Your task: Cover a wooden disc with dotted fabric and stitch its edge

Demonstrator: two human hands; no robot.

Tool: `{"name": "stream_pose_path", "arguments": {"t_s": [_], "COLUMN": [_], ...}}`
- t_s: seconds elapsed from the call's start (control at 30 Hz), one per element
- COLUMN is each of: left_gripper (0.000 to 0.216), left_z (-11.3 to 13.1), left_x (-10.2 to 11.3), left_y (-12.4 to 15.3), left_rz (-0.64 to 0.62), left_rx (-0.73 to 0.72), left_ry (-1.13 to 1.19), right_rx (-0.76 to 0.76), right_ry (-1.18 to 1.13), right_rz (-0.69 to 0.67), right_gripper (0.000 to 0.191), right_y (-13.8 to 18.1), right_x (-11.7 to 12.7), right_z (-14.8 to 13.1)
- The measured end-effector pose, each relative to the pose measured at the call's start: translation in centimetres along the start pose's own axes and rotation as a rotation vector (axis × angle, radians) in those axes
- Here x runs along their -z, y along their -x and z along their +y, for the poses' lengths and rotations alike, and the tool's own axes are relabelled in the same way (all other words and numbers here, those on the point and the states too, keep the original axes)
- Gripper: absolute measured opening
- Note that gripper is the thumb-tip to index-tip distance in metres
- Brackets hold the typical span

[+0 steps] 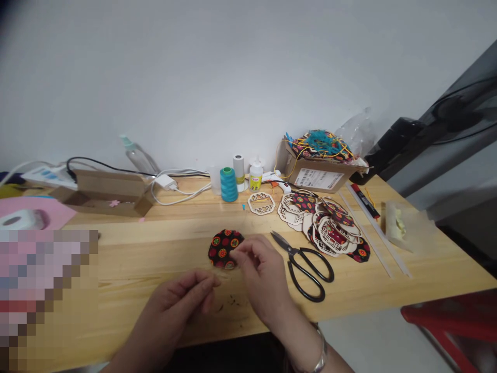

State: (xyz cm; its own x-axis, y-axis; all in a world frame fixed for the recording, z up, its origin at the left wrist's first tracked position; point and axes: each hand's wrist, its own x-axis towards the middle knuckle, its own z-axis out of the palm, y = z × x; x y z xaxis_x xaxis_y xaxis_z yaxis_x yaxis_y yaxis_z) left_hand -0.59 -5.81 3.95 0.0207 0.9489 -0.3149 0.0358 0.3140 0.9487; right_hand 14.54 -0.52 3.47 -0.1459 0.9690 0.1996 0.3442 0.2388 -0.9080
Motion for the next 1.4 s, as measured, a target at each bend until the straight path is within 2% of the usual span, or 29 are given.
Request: {"name": "stream_pose_path", "arguments": {"t_s": [0.13,0.23,0.33,0.47,0.57,0.7,0.83,0.9,0.93,1.03,1.1,1.17,1.27,1.4], "left_gripper": [0.028,0.024,0.023,0.022,0.023,0.026,0.028,0.030,0.031,0.029,0.027,0.026,0.024,0.026], "left_z": [0.3,0.0,-0.2,-0.2,0.0,0.0,-0.1,-0.1,-0.1,-0.3,-0.5,-0.8,-1.3,-1.7], "left_x": [0.7,1.0,1.0,0.9,0.9,0.9,0.7,0.6,0.5,0.5,0.7,0.9,1.2,1.2], "left_y": [-0.4,-0.8,-0.9,-0.8,-0.7,-0.7,-0.7,-0.6,-0.6,-0.5,-0.4,-0.4,-0.6,-0.7], "left_rz": [0.118,0.162,0.165,0.158,0.157,0.157,0.138,0.125,0.120,0.132,0.145,0.141,0.120,0.121], "left_rx": [0.022,0.014,0.003,0.008,0.006,0.022,0.048,0.056,0.055,0.050,0.048,0.045,0.042,0.055], "left_ry": [0.154,0.254,0.280,0.280,0.265,0.254,0.235,0.237,0.239,0.258,0.268,0.268,0.275,0.301], "right_rx": [0.037,0.007,-0.003,0.018,0.001,-0.117,-0.219,-0.215,-0.189,-0.083,-0.024,-0.001,-0.016,-0.003], "right_ry": [0.456,0.685,0.822,0.873,0.758,0.327,-0.152,-0.277,-0.268,0.040,0.331,0.531,0.664,0.791], "right_rz": [-0.121,-0.176,-0.179,-0.188,-0.166,-0.083,-0.072,-0.075,-0.076,-0.171,-0.251,-0.264,-0.230,-0.181], "right_gripper": [0.010,0.007,0.009,0.013,0.014,0.015,0.023,0.024,0.024,0.019,0.015,0.011,0.009,0.009], "right_y": [-0.2,0.2,0.5,0.5,0.4,-0.7,-3.7,-5.3,-5.9,-6.0,-4.8,-3.2,-1.4,-0.6], "right_x": [-0.4,-1.4,-2.3,-2.6,-2.0,-0.2,2.3,3.3,3.6,3.4,2.3,0.7,-1.3,-3.0], "right_z": [1.0,1.0,0.8,1.0,1.3,1.3,-0.1,-1.2,-1.7,-2.4,-2.0,-1.3,0.0,1.2]}}
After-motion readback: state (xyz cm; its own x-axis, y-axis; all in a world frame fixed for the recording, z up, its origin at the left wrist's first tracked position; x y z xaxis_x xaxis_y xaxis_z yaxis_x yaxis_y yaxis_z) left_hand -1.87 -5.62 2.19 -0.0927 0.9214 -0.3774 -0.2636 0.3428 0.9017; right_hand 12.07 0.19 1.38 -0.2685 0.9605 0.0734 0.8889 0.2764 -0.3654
